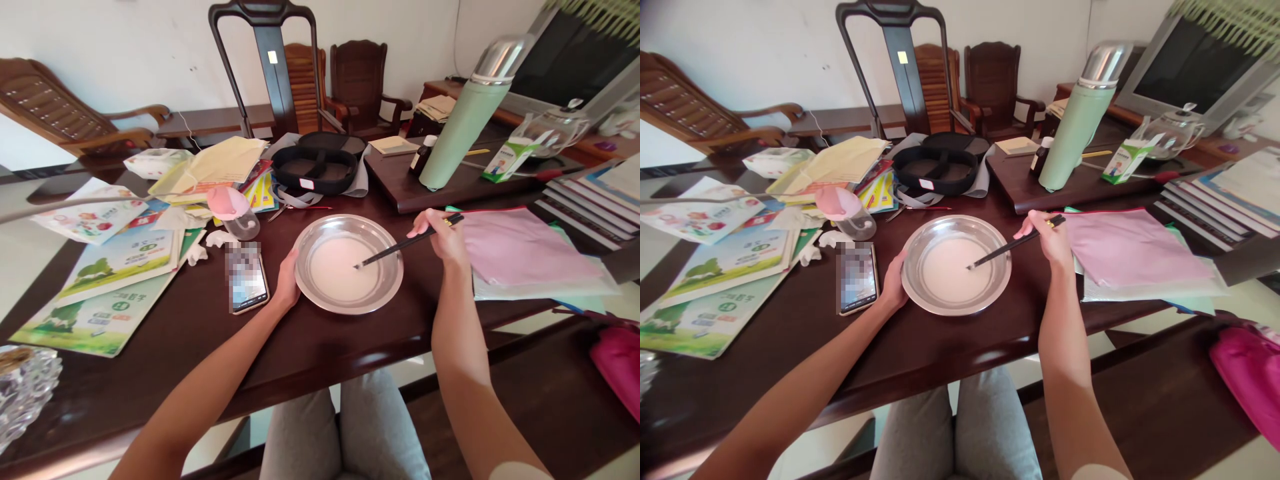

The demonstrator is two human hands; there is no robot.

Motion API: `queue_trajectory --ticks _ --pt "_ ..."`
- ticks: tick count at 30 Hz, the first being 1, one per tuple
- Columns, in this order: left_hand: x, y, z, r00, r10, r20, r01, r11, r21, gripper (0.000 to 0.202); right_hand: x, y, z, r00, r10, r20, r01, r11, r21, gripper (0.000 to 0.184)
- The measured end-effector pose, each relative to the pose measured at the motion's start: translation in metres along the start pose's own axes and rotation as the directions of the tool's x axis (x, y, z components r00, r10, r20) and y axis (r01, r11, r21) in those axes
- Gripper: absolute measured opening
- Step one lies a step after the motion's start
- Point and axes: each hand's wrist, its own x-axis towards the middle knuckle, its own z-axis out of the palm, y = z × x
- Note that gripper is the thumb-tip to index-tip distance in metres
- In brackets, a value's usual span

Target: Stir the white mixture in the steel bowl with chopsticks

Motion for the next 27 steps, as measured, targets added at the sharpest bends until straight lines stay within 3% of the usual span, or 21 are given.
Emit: queue_trajectory --ticks 6,10,14,18,20,24,27 --pt "-0.001 0.0 -0.001 1.0 -0.011 0.001 0.011 1.0 0.015 0.028 -0.002 -0.004 0.017 0.964 0.088 0.25 -0.078 0.996 -0.051 0.046" --pt "-0.002 0.003 0.002 1.0 -0.018 -0.004 0.018 1.0 0.009 0.026 -0.001 -0.005 0.009 0.985 0.095 0.144 -0.08 0.991 -0.102 0.046" --pt "-0.003 0.004 0.003 1.0 -0.015 -0.025 0.016 1.0 0.015 0.026 -0.001 -0.002 -0.005 0.999 0.034 0.035 -0.033 0.999 -0.021 0.051" --pt "-0.003 0.004 0.002 1.0 -0.005 -0.026 0.005 1.0 0.024 0.029 -0.002 -0.003 0.005 0.965 0.092 0.245 -0.09 0.996 -0.02 0.048" --pt "-0.003 0.003 0.002 1.0 0.003 -0.02 -0.003 1.0 0.022 0.03 -0.002 -0.004 0.012 0.948 0.112 0.297 -0.097 0.993 -0.065 0.047" --pt "-0.004 0.004 0.003 1.0 -0.003 -0.023 0.003 1.0 0.018 0.027 -0.001 -0.005 0.01 0.987 0.096 0.129 -0.081 0.99 -0.117 0.049" --pt "-0.004 0.004 0.003 1.0 0.001 -0.018 0.0 1.0 0.021 0.025 -0.001 -0.004 0.0 0.999 0.041 0.014 -0.04 0.998 -0.056 0.052"
